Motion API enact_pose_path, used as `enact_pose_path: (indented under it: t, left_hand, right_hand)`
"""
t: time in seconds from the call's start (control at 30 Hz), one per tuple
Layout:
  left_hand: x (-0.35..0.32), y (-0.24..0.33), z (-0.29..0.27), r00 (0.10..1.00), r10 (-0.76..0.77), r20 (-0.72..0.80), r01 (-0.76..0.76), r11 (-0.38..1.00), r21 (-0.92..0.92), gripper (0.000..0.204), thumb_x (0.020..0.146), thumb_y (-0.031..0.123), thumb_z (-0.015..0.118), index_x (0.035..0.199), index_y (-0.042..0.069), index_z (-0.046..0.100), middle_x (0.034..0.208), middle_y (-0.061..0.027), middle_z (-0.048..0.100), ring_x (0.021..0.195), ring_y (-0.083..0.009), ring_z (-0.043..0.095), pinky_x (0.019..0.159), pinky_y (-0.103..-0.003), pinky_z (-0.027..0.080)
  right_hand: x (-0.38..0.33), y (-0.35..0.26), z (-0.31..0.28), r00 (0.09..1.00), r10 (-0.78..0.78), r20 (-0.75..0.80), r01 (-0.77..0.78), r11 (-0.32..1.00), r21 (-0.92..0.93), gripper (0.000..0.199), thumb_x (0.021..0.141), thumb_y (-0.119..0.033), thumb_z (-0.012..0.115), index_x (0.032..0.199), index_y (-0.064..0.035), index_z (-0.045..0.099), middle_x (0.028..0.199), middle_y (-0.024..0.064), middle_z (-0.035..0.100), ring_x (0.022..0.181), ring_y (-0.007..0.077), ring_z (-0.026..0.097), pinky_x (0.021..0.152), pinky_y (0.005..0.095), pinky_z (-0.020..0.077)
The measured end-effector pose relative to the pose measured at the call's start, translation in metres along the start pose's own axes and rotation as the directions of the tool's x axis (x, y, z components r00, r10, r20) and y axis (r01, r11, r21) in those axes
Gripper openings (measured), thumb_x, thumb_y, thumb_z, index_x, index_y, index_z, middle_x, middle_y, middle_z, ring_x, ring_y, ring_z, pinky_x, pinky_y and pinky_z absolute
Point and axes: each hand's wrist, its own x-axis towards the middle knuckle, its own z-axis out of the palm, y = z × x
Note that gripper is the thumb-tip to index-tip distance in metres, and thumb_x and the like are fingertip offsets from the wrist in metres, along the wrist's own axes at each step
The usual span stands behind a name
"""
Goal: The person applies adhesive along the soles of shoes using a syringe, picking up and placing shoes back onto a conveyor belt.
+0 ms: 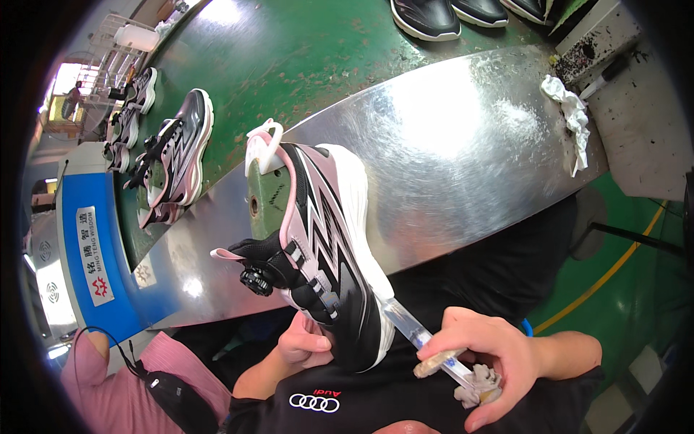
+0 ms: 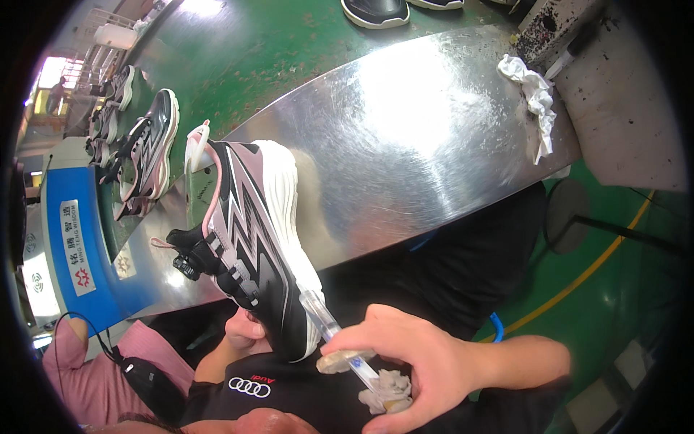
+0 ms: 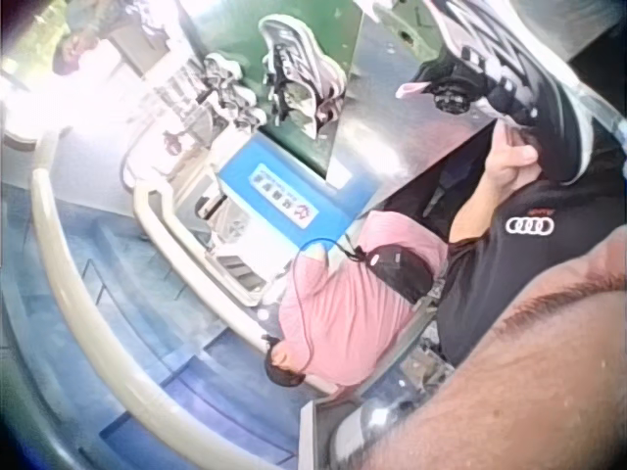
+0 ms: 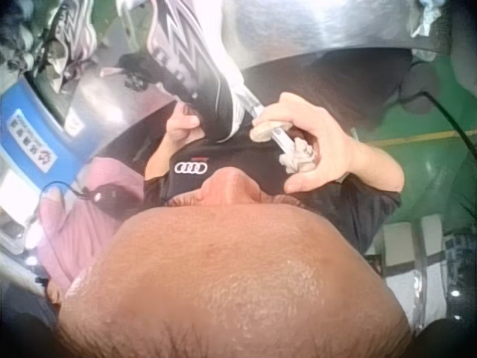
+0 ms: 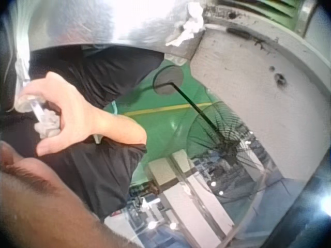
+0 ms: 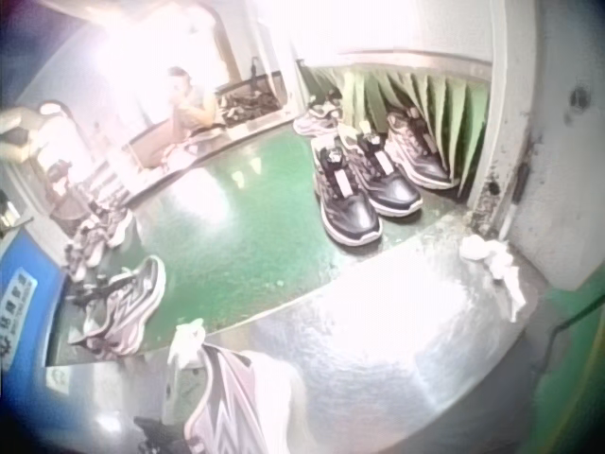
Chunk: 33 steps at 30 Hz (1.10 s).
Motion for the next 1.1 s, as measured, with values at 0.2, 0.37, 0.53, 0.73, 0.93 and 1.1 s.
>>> enact_pose_path:
  t: [0.2,0.37,0.53,0.73,0.93,1.1]
  left_hand:
    - [0.025,-0.004,-0.004,0.967,-0.187,0.172,0.197,0.979,-0.045,0.070,0.068,-0.010,0.057,0.134,0.000,0.036,0.127,-0.0170,0.051,0.122,-0.0301,0.046,0.102,-0.044,0.036]
    - [0.051,-0.013,0.014,0.956,-0.210,0.206,0.214,0.977,0.003,0.057,0.074,-0.008,0.058,0.129,-0.001,0.043,0.125,-0.0161,0.053,0.119,-0.0295,0.049,0.102,-0.043,0.037]
    - [0.077,-0.020,0.020,0.910,-0.266,0.318,0.279,0.960,0.005,0.041,0.083,-0.003,0.055,0.123,-0.001,0.050,0.121,-0.0152,0.056,0.115,-0.0274,0.052,0.100,-0.041,0.040]
    - [0.104,-0.019,0.044,0.934,-0.196,0.298,0.179,0.980,0.085,0.055,0.082,-0.006,0.058,0.131,0.016,0.045,0.125,-0.0084,0.053,0.115,-0.0236,0.053,0.097,-0.039,0.047]
    - [0.117,-0.021,0.057,0.933,-0.173,0.316,0.186,0.982,-0.012,0.064,0.081,-0.010,0.059,0.133,0.023,0.042,0.126,-0.0043,0.053,0.116,-0.0207,0.052,0.095,-0.037,0.048]
    - [0.125,-0.025,0.059,0.936,-0.134,0.326,0.148,0.989,-0.017,0.046,0.084,-0.005,0.058,0.124,0.017,0.052,0.121,-0.0042,0.057,0.113,-0.0183,0.054,0.096,-0.034,0.047]
  right_hand:
    - [-0.022,-0.026,0.002,0.998,-0.061,0.009,0.062,0.983,-0.174,0.076,0.057,-0.042,0.081,0.114,0.0013,0.055,0.098,0.0082,0.066,0.069,0.0158,0.044,0.062,0.0282,0.0340]
    - [-0.037,-0.040,0.006,0.991,-0.130,-0.014,0.120,0.948,-0.294,0.075,0.058,-0.045,0.079,0.112,0.0021,0.057,0.099,0.0087,0.066,0.068,0.0192,0.045,0.064,0.0305,0.0350]
    - [-0.052,-0.057,0.008,0.986,-0.159,-0.057,0.124,0.908,-0.400,0.072,0.058,-0.050,0.078,0.104,0.0024,0.061,0.098,0.0106,0.062,0.069,0.0226,0.046,0.062,0.0332,0.0356]
    - [-0.061,-0.058,0.008,0.970,-0.225,-0.089,0.141,0.824,-0.548,0.068,0.059,-0.049,0.079,0.101,0.0025,0.064,0.098,0.0112,0.060,0.069,0.0233,0.046,0.062,0.0342,0.0360]
    - [-0.065,-0.041,0.011,0.948,-0.286,-0.137,0.150,0.785,-0.601,0.079,0.056,-0.048,0.084,0.113,-0.0020,0.056,0.094,0.0092,0.066,0.065,0.0142,0.047,0.061,0.0271,0.0314]
    - [-0.062,-0.032,0.012,0.924,-0.345,-0.167,0.164,0.750,-0.641,0.078,0.056,-0.050,0.083,0.113,-0.0034,0.056,0.094,0.0090,0.066,0.066,0.0146,0.047,0.062,0.0268,0.0305]
